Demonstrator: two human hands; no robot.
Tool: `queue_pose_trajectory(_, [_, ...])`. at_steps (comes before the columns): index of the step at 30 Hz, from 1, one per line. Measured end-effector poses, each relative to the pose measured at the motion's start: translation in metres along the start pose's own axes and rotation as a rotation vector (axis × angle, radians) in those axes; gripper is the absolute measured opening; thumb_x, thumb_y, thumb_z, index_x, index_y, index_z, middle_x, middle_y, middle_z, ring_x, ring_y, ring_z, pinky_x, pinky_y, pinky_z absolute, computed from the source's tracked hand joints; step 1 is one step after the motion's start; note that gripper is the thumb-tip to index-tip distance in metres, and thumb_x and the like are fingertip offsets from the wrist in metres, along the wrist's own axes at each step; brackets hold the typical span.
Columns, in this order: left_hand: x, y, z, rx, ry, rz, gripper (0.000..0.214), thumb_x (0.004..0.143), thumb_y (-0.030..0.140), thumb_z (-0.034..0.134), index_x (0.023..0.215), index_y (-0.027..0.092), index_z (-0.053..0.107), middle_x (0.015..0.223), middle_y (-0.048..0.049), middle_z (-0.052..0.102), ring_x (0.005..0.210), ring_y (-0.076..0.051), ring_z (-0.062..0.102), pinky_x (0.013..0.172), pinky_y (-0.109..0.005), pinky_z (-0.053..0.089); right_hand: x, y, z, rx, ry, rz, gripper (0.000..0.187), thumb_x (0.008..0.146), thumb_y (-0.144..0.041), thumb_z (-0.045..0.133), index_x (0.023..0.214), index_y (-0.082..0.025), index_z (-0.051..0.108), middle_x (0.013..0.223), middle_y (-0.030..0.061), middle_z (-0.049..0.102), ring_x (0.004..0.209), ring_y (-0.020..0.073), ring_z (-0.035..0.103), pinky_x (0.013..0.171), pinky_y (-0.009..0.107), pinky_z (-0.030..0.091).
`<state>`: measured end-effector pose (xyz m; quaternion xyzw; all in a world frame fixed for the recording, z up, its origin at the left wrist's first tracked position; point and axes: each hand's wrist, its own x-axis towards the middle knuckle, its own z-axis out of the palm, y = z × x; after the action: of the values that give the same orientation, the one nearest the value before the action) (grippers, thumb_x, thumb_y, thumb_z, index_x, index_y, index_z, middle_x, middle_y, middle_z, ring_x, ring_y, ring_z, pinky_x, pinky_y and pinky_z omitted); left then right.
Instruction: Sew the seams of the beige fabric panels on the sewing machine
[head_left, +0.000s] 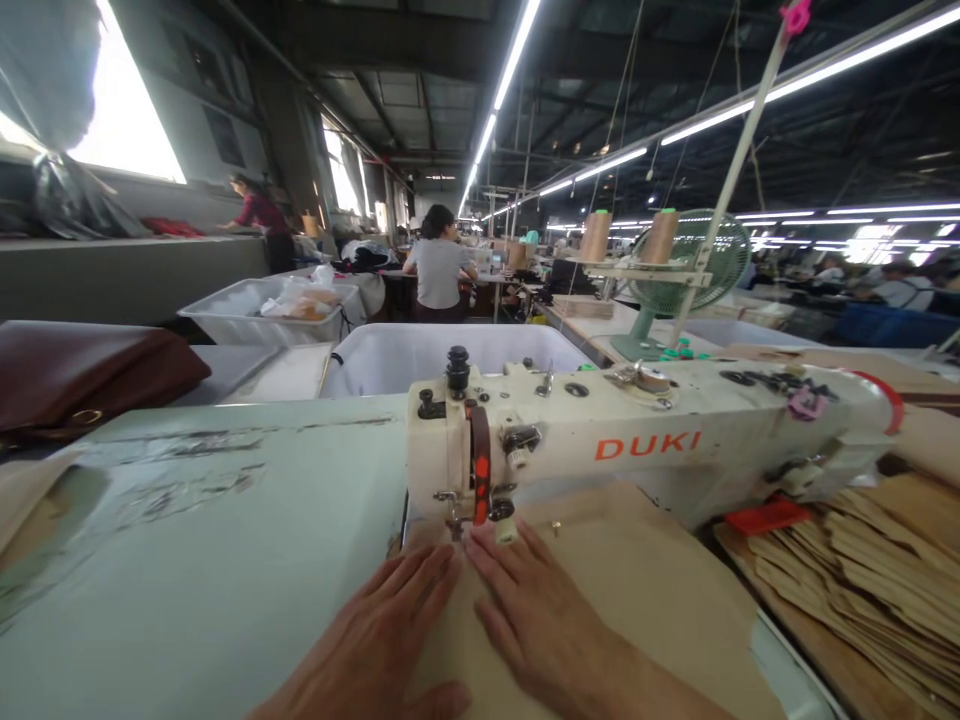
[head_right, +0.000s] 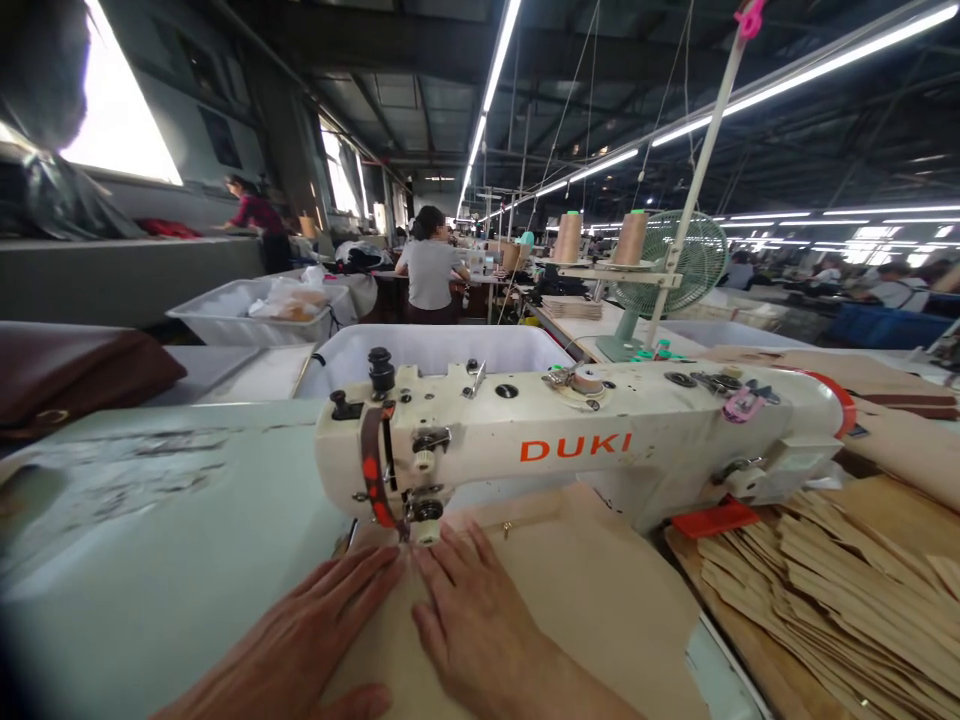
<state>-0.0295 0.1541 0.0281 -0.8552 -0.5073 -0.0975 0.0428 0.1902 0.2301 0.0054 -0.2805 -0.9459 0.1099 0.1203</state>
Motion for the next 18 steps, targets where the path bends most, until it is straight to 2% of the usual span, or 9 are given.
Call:
queue_pose_trajectory(6, [-0.002,-0.008,0.011,0.024,0.115,0.002,0.075,0.085,0.067,0.058,0.141,0.017,0.05,0.14,-0.0132,0.056,0.123,-0.033,0.058,0.102,-0.045,0.052,0.005,0.005,0.0,0.004,0.02,0.003,0.051,0.104,-0.037,0.036,0.153,-0.023,0.033,0.152,0.005,0.043,0.145,0.0217,0.031,0.124,0.047,0.014])
queue_pose_trajectory(12, [0.003,-0.014,0.018,0.029,0.074,-0.009,0.075,0.084,0.065,0.062,0.142,0.019,0.049,0.143,-0.0105,0.053,0.128,-0.032,0.054,0.105,-0.045,0.049,0.009,0.007,-0.003,0.001,0.006,0.01,0.05,0.104,-0.038,0.034,0.153,-0.025,0.032,0.149,0.0053,0.046,0.144,0.0206,0.033,0.124,0.045,0.013])
queue_pose_trajectory(18, [0.0,-0.017,0.027,0.074,0.12,0.009,0.076,0.085,0.062,0.061,0.145,0.018,0.042,0.144,-0.0104,0.052,0.127,-0.033,0.055,0.098,-0.049,0.054,0.012,0.007,-0.004,-0.003,0.025,0.011,0.051,0.104,-0.037,0.034,0.153,-0.023,0.032,0.143,0.0076,0.053,0.14,0.0201,0.039,0.124,0.044,0.013])
